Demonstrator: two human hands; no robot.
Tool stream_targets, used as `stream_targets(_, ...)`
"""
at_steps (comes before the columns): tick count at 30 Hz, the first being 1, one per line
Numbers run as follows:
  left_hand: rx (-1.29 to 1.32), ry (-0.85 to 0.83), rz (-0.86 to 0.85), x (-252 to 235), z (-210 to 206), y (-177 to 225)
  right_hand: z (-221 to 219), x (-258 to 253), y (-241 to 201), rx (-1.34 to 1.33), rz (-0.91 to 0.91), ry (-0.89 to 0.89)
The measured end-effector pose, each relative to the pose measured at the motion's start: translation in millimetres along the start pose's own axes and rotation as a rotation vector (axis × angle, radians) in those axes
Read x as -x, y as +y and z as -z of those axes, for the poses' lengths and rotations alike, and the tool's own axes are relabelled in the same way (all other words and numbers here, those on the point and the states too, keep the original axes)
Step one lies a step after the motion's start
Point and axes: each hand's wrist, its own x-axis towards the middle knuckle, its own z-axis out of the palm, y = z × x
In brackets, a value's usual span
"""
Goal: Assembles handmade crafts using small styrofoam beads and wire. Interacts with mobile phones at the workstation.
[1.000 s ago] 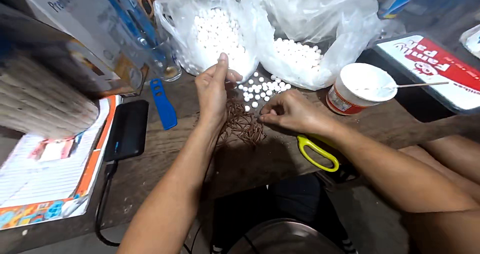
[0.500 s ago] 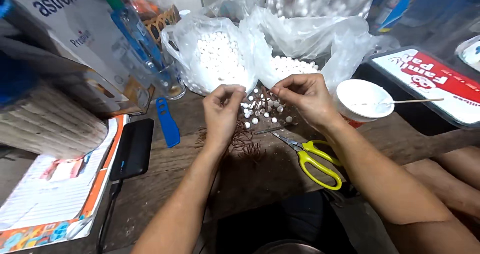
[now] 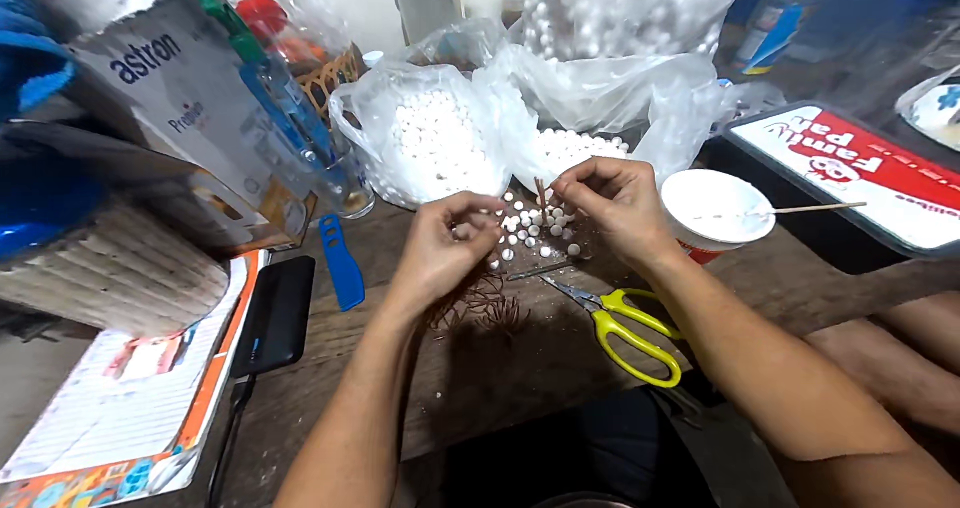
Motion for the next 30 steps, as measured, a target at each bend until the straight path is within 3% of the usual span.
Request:
stream_targets(3, -0.224, -0.157, -0.003, -0.7, 15.3, 0.7, 0.4, 2.2, -3.9, -0.014, -0.044, -0.007)
stream_targets(6, -0.289, -0.039, -0.019, -0.6, 3.9, -0.3, -2.2, 2.1, -3.0, -0.121, -0.124, -0.023)
stream_targets(10, 0.041, 0.192, -0.093, -2.4, -21.9, -5.5, -7.2, 2.1, -0.5, -0.308, -0.264, -0.033)
stream_targets(17, 0.301, 0.221, -0.054, 2.1, -44.6, -6.3, -21.0, 8.2, 1.3, -0.342, -0.231, -0.007)
stream_targets(20, 0.33, 0.244, 0.007, 2.3, -45.2, -6.0, -14.2, 12.2, -10.5, -0.1, -0.138, -0.071)
stream_targets(23, 0.388, 0.232, 0.054, 2.2, -40.6, -6.9, 17.3, 31.5, -27.6, 0.42, 0.008, -0.204)
stream_targets(26, 0.427, 0.205, 0.063, 1.4, -38.1, -9.8, 46.1, 68.6, -40.6, 0.829, -0.048, -0.401)
stream_targets(30, 0.329, 0.205, 0.026, 3.0, -39.9, -7.4, 48.9, 98.3, -48.6, 0.973, -0.166, -0.529)
